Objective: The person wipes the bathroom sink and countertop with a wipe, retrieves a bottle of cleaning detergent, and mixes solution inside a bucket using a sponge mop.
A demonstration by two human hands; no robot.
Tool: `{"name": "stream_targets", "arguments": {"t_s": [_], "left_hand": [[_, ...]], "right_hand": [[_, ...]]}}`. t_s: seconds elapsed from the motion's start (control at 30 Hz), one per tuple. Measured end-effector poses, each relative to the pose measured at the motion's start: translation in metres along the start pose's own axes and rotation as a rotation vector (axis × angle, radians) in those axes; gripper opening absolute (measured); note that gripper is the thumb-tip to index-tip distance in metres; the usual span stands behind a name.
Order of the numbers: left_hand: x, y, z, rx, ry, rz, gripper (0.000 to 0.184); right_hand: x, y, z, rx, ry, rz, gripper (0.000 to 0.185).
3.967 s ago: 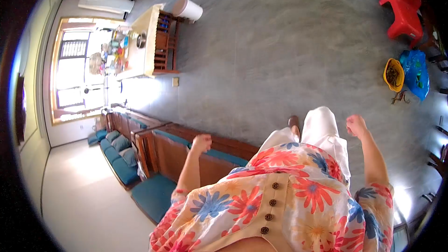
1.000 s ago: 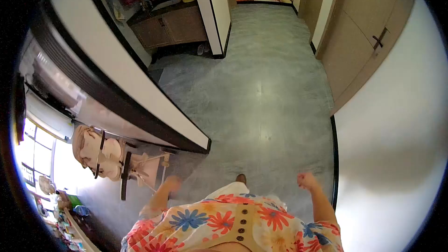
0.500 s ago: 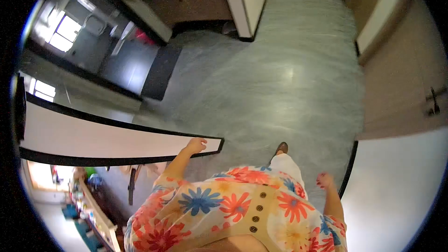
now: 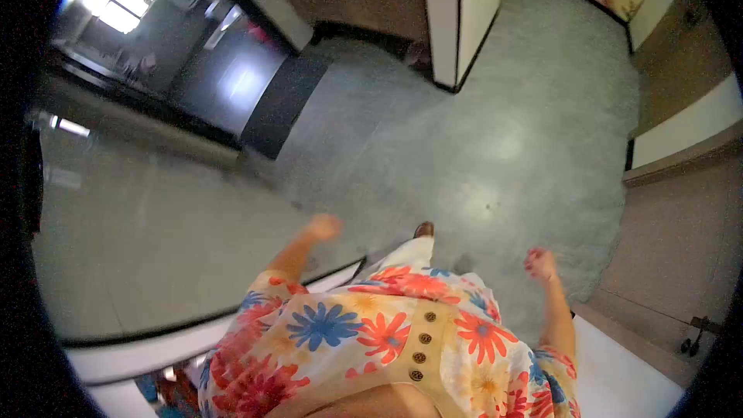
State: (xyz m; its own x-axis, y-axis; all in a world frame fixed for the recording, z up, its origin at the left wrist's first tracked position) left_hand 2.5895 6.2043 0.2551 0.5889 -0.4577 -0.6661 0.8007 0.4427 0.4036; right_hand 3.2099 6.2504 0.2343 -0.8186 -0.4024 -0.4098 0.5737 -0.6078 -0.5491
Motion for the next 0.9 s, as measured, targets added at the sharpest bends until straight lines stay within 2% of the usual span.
{"name": "stream_targets", "arguments": {"t_s": [0.03, 0.13, 0.2, 0.33, 0.4, 0.5, 0.53, 0.57, 0.63, 0.67, 0.73, 0.83, 0.9], "left_hand": [[-0.029, 0.021, -0.023, 0.021, 0.025, -0.022, 0.035], [-0.114, 0.108, -0.124, 0.042, 0.121, -0.066, 0.031], [-0.162, 0.146, -0.202, 0.144, 0.266, 0.134, 0.031], [-0.273, 0.273, -0.29, 0.142, 0.353, 0.492, 0.03], [-0.311, 0.317, -0.311, 0.253, 0.35, 0.81, 0.03], [-0.383, 0.368, -0.309, 0.312, 0.422, 0.921, 0.032], [-0.403, 0.395, -0.315, 0.345, 0.431, 0.877, 0.035], [-0.428, 0.434, -0.316, 0.447, 0.428, 0.962, 0.037], [-0.479, 0.465, -0.332, 0.558, 0.435, 1.029, 0.049], [-0.491, 0.493, -0.311, 0.622, 0.443, 1.027, 0.054], [-0.54, 0.523, -0.329, 0.739, 0.44, 1.065, 0.056], [-0.603, 0.581, -0.346, 0.909, 0.373, 1.133, 0.06], [-0.628, 0.619, -0.354, 1.002, 0.308, 1.231, 0.06]], "right_hand": [[0.009, 0.005, 0.007, 0.03, -0.025, -0.04, 0.023], [-0.005, -0.015, -0.017, 0.003, -0.078, 0.159, 0.021], [-0.021, 0.021, -0.068, -0.031, -0.119, -0.028, 0.022], [-0.08, -0.015, -0.073, 0.298, -0.08, -0.082, 0.026], [-0.087, -0.011, -0.102, 0.288, -0.133, -0.281, 0.027], [-0.098, 0.016, -0.156, 0.377, -0.227, -0.422, 0.027], [-0.125, 0.007, -0.168, 0.367, -0.194, -0.337, 0.026], [-0.152, 0.001, -0.181, 0.36, -0.161, -0.25, 0.026], [-0.184, -0.097, -0.19, 0.173, 0.017, 0.105, 0.025], [-0.2, -0.112, -0.191, 0.138, 0.086, 0.037, 0.019], [-0.209, -0.144, -0.208, 0.077, 0.219, -0.118, 0.01], [-0.205, -0.17, -0.222, 0.09, 0.363, -0.271, 0.013], [-0.178, -0.167, -0.234, 0.048, 0.128, -0.248, 0.019]]}}
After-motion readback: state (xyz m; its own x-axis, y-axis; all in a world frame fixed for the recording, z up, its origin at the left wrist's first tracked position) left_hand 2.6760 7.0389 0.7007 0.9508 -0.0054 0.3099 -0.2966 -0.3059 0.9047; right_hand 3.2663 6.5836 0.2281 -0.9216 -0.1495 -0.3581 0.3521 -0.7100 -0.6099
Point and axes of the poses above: each hand's wrist, its own z-axis away from the middle knuckle, its own x-axis out of the palm, y = z × x, the point moved 7 cm from there along -z, towards the middle knuckle, and after that the axes turned 8 degrees about z, right-handed, at the moved point
